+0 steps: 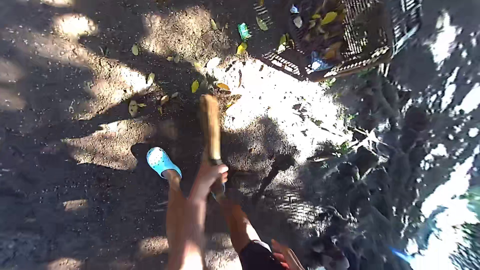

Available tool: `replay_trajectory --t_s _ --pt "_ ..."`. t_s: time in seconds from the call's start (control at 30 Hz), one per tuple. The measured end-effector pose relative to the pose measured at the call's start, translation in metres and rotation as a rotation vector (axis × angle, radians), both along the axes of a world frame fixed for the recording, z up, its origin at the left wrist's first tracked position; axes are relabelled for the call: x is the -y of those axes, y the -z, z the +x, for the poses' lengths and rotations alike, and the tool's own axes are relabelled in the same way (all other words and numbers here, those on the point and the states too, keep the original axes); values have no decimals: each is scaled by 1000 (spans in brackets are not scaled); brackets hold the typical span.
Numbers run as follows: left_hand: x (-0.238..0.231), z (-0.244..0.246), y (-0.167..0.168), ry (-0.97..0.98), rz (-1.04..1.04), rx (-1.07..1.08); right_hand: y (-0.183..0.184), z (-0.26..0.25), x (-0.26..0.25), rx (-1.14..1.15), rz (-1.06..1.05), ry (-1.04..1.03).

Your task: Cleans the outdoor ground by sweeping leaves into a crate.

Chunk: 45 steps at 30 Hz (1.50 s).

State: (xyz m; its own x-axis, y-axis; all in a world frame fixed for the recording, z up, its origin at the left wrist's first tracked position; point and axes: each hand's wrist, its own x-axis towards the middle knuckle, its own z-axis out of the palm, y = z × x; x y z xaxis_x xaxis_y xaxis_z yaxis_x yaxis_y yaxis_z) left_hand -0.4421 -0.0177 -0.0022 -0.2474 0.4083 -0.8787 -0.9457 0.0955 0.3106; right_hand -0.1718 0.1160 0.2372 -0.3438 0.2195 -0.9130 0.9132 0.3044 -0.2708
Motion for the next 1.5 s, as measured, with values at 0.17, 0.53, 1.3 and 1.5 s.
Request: replay_trajectory --t_s 0.17,0.53,1.3,1.5 --pt "346 -42 23 -79 -492 32 10 -41 62 144 11 -132" --pt "15 -129 66 170 -90 5 -22 -155 119 46 138 -104" --pt "-43 -293 29 379 -78 -37 22 -334 23 109 -63 160" --pt "155 -450 50 340 -689 -92 19 -528 -57 376 -324 283"
